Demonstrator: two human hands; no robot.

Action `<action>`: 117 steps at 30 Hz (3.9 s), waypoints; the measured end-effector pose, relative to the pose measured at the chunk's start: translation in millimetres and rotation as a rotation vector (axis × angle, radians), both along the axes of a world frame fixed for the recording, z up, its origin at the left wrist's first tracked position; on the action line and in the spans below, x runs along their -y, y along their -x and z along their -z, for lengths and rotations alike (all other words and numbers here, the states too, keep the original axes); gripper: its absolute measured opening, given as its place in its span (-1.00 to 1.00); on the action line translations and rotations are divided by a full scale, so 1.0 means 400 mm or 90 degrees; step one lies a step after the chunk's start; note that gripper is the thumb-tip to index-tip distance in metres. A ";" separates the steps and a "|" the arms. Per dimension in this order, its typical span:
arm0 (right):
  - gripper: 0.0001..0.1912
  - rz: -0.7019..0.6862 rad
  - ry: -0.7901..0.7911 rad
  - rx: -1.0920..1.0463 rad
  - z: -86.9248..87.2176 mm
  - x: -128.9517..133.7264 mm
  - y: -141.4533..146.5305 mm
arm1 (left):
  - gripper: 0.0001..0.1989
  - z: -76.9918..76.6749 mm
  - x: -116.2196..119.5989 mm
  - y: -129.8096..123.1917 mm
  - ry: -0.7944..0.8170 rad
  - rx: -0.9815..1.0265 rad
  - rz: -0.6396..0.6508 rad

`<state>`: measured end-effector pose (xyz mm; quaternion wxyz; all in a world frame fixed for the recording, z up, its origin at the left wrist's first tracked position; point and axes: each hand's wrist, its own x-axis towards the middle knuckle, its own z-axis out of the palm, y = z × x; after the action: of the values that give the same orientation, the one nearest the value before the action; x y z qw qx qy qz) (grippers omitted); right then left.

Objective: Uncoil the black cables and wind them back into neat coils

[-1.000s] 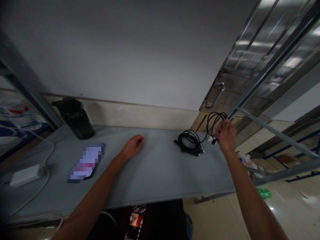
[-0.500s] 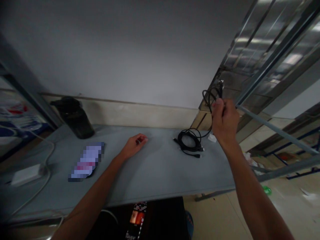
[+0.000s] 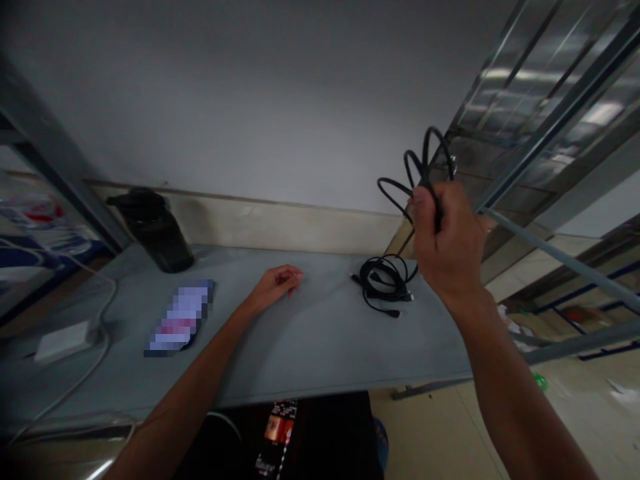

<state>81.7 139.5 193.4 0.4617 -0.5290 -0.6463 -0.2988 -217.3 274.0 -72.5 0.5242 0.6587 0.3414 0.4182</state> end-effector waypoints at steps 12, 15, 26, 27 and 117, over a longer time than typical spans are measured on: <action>-0.35 0.300 0.132 0.140 0.010 0.050 -0.188 | -0.54 -0.005 -0.008 0.006 -0.017 -0.004 -0.037; -0.42 0.326 0.109 0.087 -0.007 0.102 -0.212 | -0.53 -0.004 -0.005 0.000 -0.014 -0.006 -0.035; -0.52 0.080 -0.045 -0.043 0.042 0.076 0.010 | -0.39 -0.038 0.026 0.017 0.150 0.045 0.160; -0.52 0.045 -0.054 -0.058 0.049 0.057 0.035 | -0.36 -0.045 0.034 0.021 0.179 0.053 0.203; -0.50 -0.247 0.409 -0.189 0.487 0.130 -0.036 | -0.66 0.035 -0.075 0.074 0.180 0.263 -0.290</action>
<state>96.1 87.4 -1.2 0.4091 -0.5517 -0.7211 0.0908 -246.9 303.9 -86.4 0.5615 0.3880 0.4208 0.5976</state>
